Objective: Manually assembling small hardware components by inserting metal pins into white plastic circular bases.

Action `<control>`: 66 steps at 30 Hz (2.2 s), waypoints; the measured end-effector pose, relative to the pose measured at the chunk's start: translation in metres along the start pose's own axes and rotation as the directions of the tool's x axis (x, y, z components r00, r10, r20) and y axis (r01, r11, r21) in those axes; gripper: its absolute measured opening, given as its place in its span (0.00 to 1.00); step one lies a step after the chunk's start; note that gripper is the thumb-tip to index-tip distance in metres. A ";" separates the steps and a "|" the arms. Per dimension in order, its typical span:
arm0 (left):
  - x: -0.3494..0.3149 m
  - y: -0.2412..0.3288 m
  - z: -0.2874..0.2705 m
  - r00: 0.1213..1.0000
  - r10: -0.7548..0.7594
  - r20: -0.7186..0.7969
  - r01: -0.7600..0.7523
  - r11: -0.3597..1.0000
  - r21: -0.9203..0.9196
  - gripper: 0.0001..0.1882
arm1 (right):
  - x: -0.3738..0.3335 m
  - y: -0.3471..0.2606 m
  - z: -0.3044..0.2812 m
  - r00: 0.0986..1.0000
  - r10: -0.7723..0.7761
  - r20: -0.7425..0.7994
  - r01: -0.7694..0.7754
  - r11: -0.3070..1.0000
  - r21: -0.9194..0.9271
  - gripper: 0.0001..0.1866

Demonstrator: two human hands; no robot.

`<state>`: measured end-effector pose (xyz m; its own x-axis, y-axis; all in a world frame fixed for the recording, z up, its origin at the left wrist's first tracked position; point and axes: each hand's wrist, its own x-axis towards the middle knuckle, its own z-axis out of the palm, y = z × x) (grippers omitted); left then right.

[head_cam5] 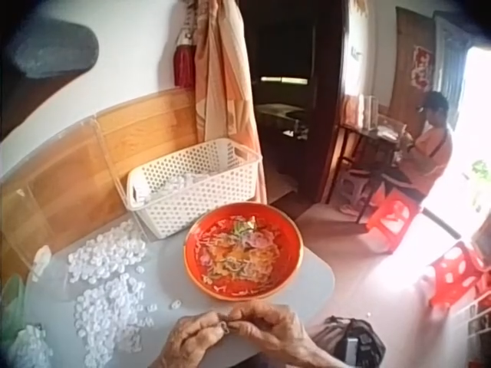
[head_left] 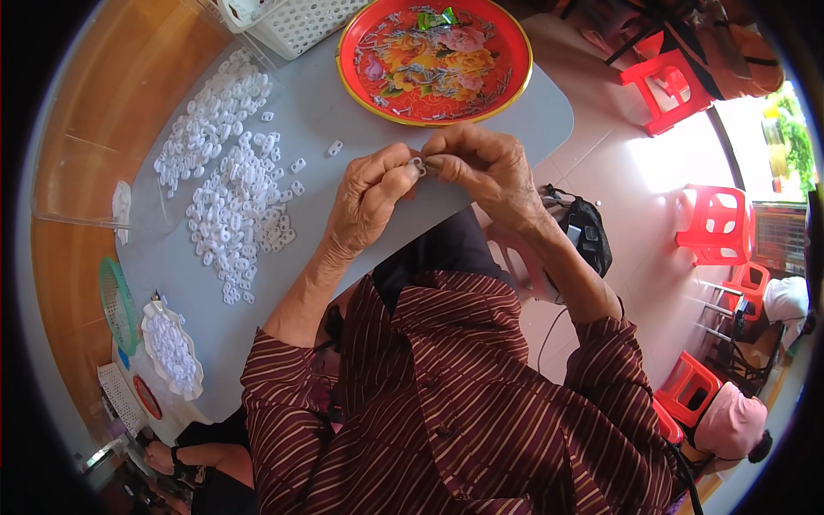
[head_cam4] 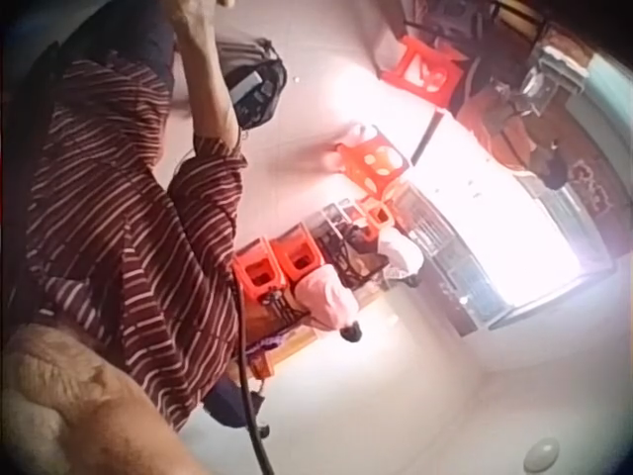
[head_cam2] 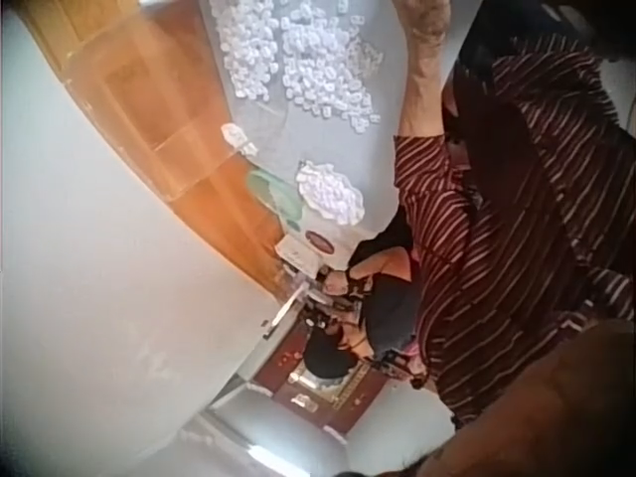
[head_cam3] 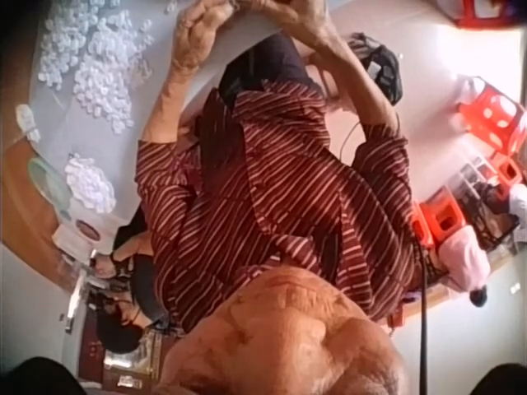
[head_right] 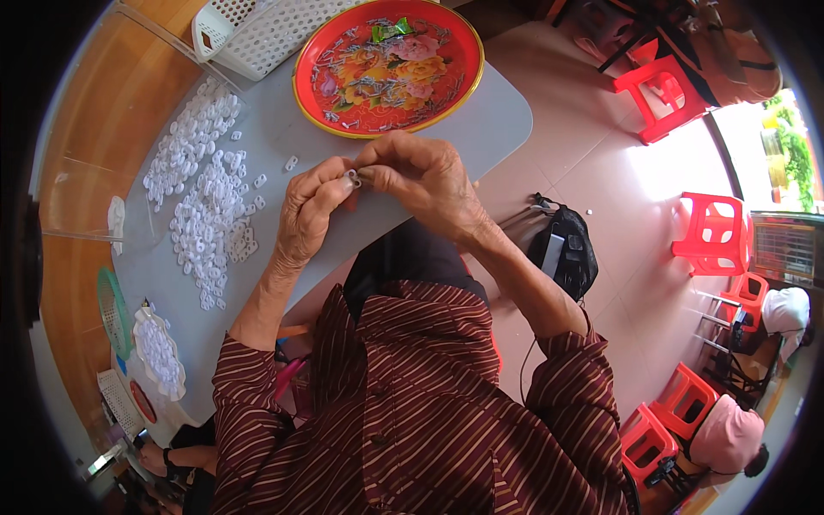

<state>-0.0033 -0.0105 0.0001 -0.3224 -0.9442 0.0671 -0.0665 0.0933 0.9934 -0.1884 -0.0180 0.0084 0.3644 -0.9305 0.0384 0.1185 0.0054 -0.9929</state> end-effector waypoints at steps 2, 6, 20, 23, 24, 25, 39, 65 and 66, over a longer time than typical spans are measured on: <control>0.001 -0.001 0.000 1.000 0.028 0.002 -0.028 1.000 -0.003 0.09 | 0.001 0.000 -0.001 1.000 -0.020 -0.009 0.018 0.987 -0.161 0.06; 0.000 0.004 0.003 1.000 0.012 0.017 -0.013 1.000 0.012 0.09 | 0.000 -0.002 -0.002 1.000 0.000 -0.028 -0.005 0.986 -0.165 0.06; -0.001 0.002 0.006 0.998 0.063 -0.023 -0.061 0.996 0.070 0.06 | 0.001 0.000 -0.003 0.997 0.023 -0.080 -0.034 0.990 -0.135 0.10; -0.002 -0.001 0.006 0.996 0.074 -0.047 -0.072 0.996 0.049 0.07 | -0.001 -0.001 -0.003 0.998 -0.005 -0.062 -0.003 0.991 -0.135 0.10; -0.003 -0.001 0.007 0.997 0.077 -0.030 -0.075 0.996 0.048 0.07 | -0.001 -0.001 -0.002 0.998 -0.004 -0.057 -0.004 0.991 -0.132 0.10; -0.003 -0.001 0.006 0.997 0.079 -0.014 -0.078 0.996 0.049 0.07 | -0.001 -0.002 0.000 0.999 -0.014 -0.051 0.007 0.992 -0.129 0.10; -0.003 0.001 0.007 0.989 0.141 -0.048 -0.138 0.989 0.055 0.07 | -0.001 0.004 0.008 0.993 -0.066 -0.100 0.053 0.991 -0.123 0.08; -0.006 -0.010 -0.134 0.945 0.323 -0.051 -0.076 0.368 0.927 0.04 | -0.001 0.009 0.002 0.992 -0.054 -0.112 0.029 0.977 -0.209 0.08; -0.006 -0.008 -0.132 0.933 0.337 -0.127 -0.050 0.469 0.882 0.04 | -0.001 0.008 0.002 0.992 -0.061 -0.112 0.037 0.977 -0.212 0.08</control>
<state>0.1240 -0.0476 0.0041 -0.2035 -0.8895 0.4090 -0.8476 0.3692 0.3811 -0.1857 -0.0157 0.0003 0.2503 -0.9643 0.0865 -0.0664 -0.1063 -0.9921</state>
